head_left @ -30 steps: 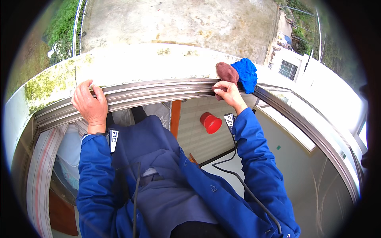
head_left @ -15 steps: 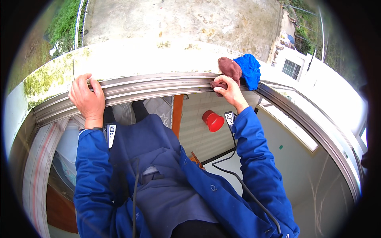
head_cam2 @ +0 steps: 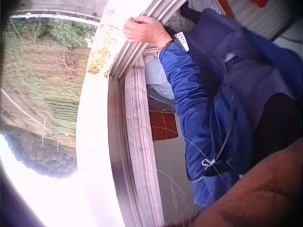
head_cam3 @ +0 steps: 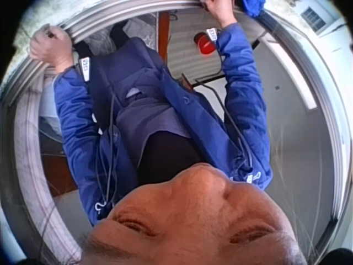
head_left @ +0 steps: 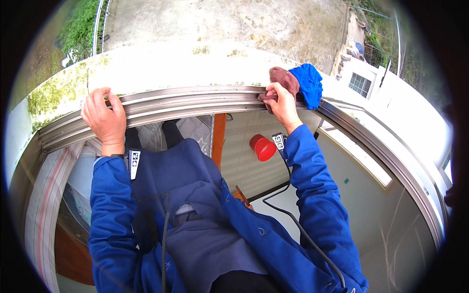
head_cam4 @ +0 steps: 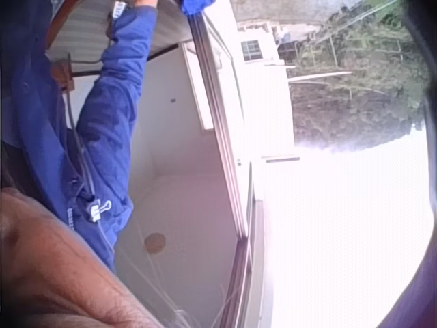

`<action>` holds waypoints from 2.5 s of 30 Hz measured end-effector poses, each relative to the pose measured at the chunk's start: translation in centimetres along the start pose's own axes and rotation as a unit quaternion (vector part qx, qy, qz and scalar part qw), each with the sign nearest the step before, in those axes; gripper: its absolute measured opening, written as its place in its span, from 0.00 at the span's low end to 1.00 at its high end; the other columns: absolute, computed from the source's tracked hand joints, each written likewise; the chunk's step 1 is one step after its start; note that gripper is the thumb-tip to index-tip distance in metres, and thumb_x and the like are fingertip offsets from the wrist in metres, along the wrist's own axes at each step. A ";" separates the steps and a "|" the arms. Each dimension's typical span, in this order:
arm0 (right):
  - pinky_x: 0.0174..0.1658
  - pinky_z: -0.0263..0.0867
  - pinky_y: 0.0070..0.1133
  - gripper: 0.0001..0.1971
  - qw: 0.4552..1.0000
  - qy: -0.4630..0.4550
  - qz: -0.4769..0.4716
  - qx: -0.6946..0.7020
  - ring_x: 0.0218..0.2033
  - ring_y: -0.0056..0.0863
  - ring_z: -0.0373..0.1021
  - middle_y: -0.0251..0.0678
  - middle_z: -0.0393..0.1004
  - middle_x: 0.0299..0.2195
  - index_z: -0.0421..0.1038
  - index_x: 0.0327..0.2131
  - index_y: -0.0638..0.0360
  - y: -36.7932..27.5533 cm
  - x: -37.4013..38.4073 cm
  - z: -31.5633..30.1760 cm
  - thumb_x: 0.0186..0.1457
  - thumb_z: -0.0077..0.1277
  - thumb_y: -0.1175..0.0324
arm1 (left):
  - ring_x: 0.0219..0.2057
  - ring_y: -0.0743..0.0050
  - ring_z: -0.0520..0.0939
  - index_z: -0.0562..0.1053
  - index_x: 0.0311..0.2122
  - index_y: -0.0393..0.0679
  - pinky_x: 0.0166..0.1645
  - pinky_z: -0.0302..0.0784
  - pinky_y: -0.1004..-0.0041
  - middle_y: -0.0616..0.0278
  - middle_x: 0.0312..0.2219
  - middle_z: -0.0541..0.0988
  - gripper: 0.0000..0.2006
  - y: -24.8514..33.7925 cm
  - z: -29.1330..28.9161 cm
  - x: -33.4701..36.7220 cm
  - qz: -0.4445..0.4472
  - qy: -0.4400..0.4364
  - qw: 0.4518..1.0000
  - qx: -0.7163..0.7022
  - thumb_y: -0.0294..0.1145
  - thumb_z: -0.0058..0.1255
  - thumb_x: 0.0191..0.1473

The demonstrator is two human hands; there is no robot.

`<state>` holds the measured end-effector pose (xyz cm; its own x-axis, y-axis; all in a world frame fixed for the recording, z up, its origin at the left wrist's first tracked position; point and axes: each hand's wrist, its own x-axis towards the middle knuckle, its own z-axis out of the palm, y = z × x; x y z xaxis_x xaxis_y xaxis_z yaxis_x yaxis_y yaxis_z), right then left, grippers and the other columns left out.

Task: The person wipes the window frame and sill with a brown cloth, moving along the length of the frame and occasionally adjusting the cloth. The person also uses a blue cloth to wipe the frame.

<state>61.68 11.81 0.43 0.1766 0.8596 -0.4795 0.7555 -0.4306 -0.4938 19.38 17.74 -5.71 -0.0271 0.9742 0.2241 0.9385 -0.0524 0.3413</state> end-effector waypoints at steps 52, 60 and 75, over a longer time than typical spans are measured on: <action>0.39 0.63 0.28 0.06 0.825 -0.106 -0.112 -0.544 0.34 0.38 0.68 0.39 0.73 0.26 0.73 0.21 0.60 10.3 0.1 -6.0 0.34 0.49 0.79 | 0.39 0.63 0.73 0.72 0.36 0.48 0.49 0.62 0.65 0.64 0.35 0.73 0.09 -0.3 -0.1 -0.3 -0.019 0.004 1.000 -0.023 0.28 0.53 0.46; 0.39 0.64 0.28 0.09 0.949 -0.057 -0.133 -0.278 0.34 0.38 0.66 0.38 0.72 0.25 0.74 0.23 0.59 6.6 0.0 -2.7 0.36 0.48 0.83 | 0.39 0.64 0.73 0.72 0.36 0.47 0.49 0.62 0.66 0.63 0.34 0.73 0.08 -0.2 -0.2 -0.2 -0.019 0.012 0.999 -0.032 0.26 0.51 0.48; 0.37 0.64 0.29 0.06 0.941 -0.013 -0.173 -0.291 0.32 0.39 0.66 0.38 0.71 0.24 0.71 0.21 0.59 3.4 -0.6 -0.5 0.37 0.48 0.82 | 0.39 0.63 0.73 0.71 0.36 0.47 0.48 0.62 0.66 0.62 0.34 0.73 0.09 0.1 -0.5 -0.4 -0.019 0.003 0.999 -0.051 0.25 0.50 0.48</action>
<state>64.45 10.01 -0.60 -0.1538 0.9106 -0.3835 0.9837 0.1046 -0.1461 19.34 17.20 -5.32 -0.0650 0.9747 0.2138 0.8969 -0.0368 0.4406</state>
